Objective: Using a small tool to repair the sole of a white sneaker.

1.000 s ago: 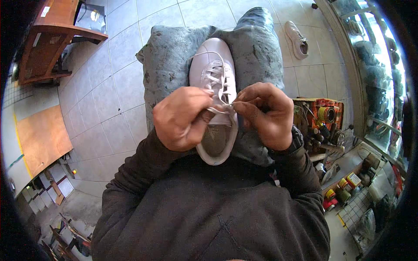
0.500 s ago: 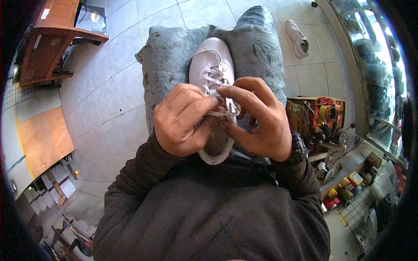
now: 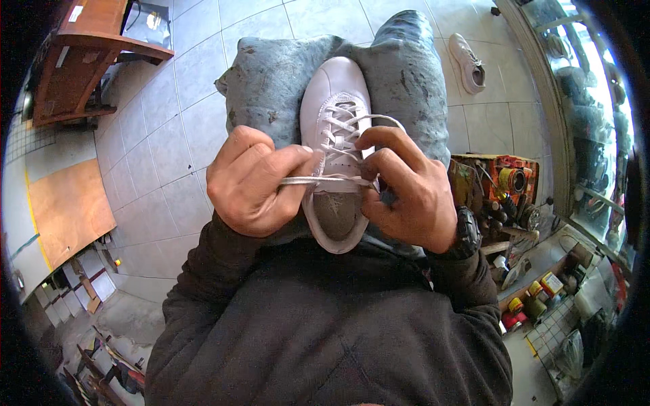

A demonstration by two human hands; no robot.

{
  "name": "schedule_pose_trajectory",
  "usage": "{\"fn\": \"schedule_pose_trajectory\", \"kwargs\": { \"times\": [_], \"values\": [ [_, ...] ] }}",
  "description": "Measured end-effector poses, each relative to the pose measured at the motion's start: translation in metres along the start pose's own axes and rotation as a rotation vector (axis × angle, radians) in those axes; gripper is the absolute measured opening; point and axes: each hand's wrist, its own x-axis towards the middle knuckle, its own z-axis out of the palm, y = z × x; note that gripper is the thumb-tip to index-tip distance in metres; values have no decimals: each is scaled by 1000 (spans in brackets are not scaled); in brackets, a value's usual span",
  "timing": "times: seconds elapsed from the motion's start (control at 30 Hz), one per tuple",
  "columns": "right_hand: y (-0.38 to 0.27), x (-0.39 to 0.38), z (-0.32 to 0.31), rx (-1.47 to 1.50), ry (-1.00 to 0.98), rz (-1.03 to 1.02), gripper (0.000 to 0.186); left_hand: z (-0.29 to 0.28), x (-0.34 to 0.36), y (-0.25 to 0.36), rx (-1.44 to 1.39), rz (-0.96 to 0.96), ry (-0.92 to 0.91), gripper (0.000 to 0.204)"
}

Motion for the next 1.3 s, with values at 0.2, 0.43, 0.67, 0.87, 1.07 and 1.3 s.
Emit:
{"fn": "schedule_pose_trajectory", "kwargs": {
  "times": [0.2, 0.43, 0.67, 0.87, 1.07, 1.3],
  "values": [
    [4, 3, -10, 50, -55, 38, 24, 0, -1, -25, -1377, -914, 317, 29],
    [-6, 14, -30, -84, -159, -52, 29, -45, 13, -21, -148, -154, -386, 75],
    [1, 26, -28, -119, -228, -195, 25, -13, 19, 15, 18, 8, -454, 62],
    [41, -1, -17, 808, -50, 158, 23, -8, 11, 0, -230, -128, -414, 37],
    [48, -16, -41, 1100, -265, 253, 26, -6, 5, 0, -245, -217, -440, 36],
    [50, 10, -62, 738, -418, -167, 27, -7, 6, -6, -298, -209, -425, 35]
  ]
}}
